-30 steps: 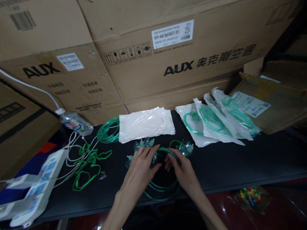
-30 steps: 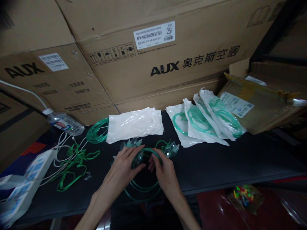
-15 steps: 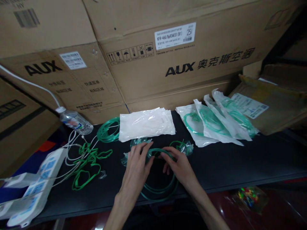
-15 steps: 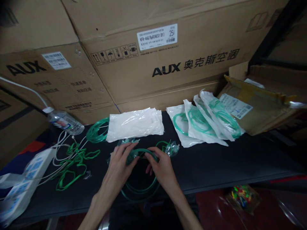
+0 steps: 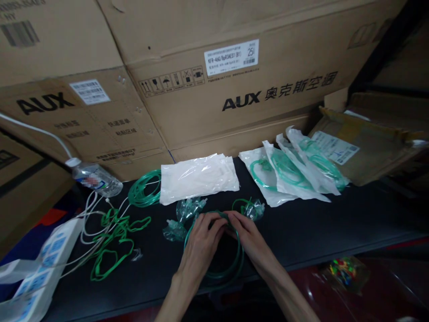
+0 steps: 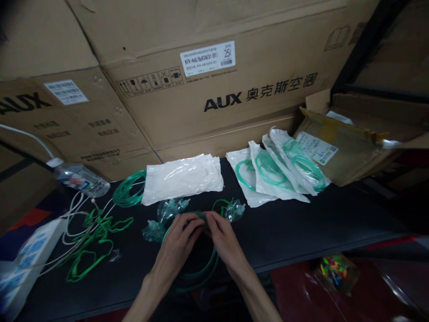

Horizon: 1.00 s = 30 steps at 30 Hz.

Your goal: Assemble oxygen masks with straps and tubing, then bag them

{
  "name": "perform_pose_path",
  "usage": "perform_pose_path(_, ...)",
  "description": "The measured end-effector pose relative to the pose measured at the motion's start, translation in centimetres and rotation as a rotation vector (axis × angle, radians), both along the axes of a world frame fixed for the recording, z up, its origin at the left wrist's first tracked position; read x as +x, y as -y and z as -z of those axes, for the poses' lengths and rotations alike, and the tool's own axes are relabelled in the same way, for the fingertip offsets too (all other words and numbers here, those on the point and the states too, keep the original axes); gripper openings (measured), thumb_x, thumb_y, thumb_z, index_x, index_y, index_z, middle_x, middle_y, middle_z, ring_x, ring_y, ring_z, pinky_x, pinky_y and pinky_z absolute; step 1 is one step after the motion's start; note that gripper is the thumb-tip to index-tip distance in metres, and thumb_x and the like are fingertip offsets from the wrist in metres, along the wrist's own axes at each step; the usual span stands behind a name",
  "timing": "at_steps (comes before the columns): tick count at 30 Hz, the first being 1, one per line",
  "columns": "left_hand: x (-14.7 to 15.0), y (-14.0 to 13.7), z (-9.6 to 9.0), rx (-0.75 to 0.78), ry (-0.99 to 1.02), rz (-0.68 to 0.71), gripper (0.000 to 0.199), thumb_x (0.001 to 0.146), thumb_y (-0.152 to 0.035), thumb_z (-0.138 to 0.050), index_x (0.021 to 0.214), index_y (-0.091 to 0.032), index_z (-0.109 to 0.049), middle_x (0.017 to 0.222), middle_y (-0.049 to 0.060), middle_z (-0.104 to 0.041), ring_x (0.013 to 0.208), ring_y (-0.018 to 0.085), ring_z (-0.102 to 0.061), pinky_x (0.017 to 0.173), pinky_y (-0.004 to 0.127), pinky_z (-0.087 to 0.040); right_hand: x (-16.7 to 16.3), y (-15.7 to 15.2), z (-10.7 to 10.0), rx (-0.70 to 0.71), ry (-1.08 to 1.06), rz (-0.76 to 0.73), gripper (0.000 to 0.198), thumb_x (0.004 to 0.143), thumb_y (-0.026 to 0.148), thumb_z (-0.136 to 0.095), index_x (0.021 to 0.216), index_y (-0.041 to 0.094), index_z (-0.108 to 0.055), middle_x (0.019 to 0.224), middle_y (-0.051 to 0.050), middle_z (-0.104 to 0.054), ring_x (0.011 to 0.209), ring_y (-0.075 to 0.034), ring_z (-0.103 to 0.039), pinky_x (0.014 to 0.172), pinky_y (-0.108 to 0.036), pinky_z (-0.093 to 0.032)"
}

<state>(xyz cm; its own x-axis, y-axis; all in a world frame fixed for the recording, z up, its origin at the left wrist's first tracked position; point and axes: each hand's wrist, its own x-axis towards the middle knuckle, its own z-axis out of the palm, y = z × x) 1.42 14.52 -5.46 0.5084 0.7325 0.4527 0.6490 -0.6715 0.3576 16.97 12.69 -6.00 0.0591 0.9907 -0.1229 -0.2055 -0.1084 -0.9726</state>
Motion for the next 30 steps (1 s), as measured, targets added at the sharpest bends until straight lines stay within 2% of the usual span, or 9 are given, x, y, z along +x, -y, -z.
perform_pose_path(6,-0.4,-0.4,0.6,0.049,-0.048,0.019,0.02,0.098,-0.009,-0.059,0.113,-0.022,-0.063,0.107,0.007,-0.066,0.094,0.024,-0.064,0.083,0.041,-0.059,0.6,0.0,-0.6,0.073,0.152,-0.05,0.037,0.098,0.053,-0.056,0.106,0.025,-0.079,0.103,-0.006,-0.08,0.102,-0.024,-0.073,0.095,-0.039,-0.057)
perform_pose_path(11,-0.7,-0.4,0.5,0.067,-0.053,0.032,0.02,0.101,-0.011,-0.055,0.116,-0.022,-0.062,0.106,0.007,-0.068,0.09,0.024,-0.064,0.081,0.041,-0.058,1.6,0.7,-2.1,0.144,0.356,-0.094,0.032,0.101,0.043,-0.054,0.109,0.026,-0.08,0.098,-0.004,-0.081,0.091,-0.023,-0.075,0.086,-0.035,-0.059)
perform_pose_path(13,-0.7,-0.4,0.4,0.056,-0.049,0.041,0.019,0.101,-0.012,-0.055,0.116,-0.022,-0.062,0.108,0.007,-0.069,0.091,0.023,-0.064,0.083,0.04,-0.059,2.9,1.2,-2.9,0.165,0.455,-0.033,0.031,0.102,0.042,-0.054,0.112,0.026,-0.078,0.1,-0.006,-0.081,0.089,-0.025,-0.075,0.085,-0.036,-0.06)
perform_pose_path(15,-0.7,-0.3,0.3,0.027,-0.041,0.044,0.017,0.101,-0.012,-0.056,0.114,-0.021,-0.061,0.11,0.006,-0.07,0.094,0.023,-0.066,0.087,0.041,-0.058,4.7,1.7,-3.4,0.182,0.574,0.094,0.03,0.102,0.039,-0.053,0.115,0.025,-0.076,0.107,-0.01,-0.078,0.096,-0.028,-0.073,0.092,-0.041,-0.057)
perform_pose_path(18,-0.7,-0.4,0.3,-0.025,-0.033,0.047,0.016,0.102,-0.013,-0.056,0.113,-0.023,-0.061,0.111,0.005,-0.073,0.099,0.024,-0.069,0.097,0.047,-0.056,7.4,1.8,-2.7,0.188,0.744,0.194,0.034,0.098,0.031,-0.054,0.126,0.024,-0.072,0.116,-0.015,-0.071,0.105,-0.034,-0.069,0.1,-0.051,-0.05)
perform_pose_path(20,-0.7,-0.5,0.4,-0.056,-0.015,0.052,0.017,0.102,-0.014,-0.056,0.114,-0.024,-0.062,0.112,0.004,-0.074,0.101,0.025,-0.07,0.099,0.049,-0.056,8.5,1.7,-1.6,0.177,0.811,0.148,0.046,0.094,0.026,-0.056,0.139,0.025,-0.065,0.115,-0.014,-0.071,0.098,-0.034,-0.07,0.094,-0.051,-0.052)
perform_pose_path(23,-0.8,-0.6,0.7,-0.113,0.035,0.065,0.018,0.102,-0.014,-0.056,0.116,-0.023,-0.062,0.114,0.005,-0.073,0.103,0.023,-0.072,0.095,0.043,-0.06,8.9,1.7,0.1,0.169,0.855,0.083,0.058,0.091,0.026,-0.06,0.148,0.026,-0.055,0.1,-0.01,-0.072,0.08,-0.029,-0.07,0.081,-0.046,-0.055)
perform_pose_path(26,-1.1,-0.8,0.8,-0.152,0.059,0.074,0.02,0.103,-0.014,-0.054,0.118,-0.024,-0.062,0.114,0.004,-0.072,0.104,0.019,-0.073,0.096,0.035,-0.061,8.7,1.8,0.9,0.187,0.862,0.102,0.045,0.088,0.03,-0.066,0.132,0.024,-0.062,0.093,-0.007,-0.066,0.074,-0.025,-0.064,0.074,-0.041,-0.054)
perform_pose_path(30,-1.5,-0.8,0.7,-0.23,0.072,0.112,0.03,0.104,-0.013,-0.052,0.129,-0.028,-0.062,0.124,0.003,-0.07,0.111,0.016,-0.072,0.102,0.033,-0.059,8.6,2.1,0.6,0.212,0.839,0.187,0.011,0.082,0.029,-0.069,0.09,0.025,-0.062,0.111,-0.012,-0.056,0.088,-0.026,-0.06,0.077,-0.039,-0.052)
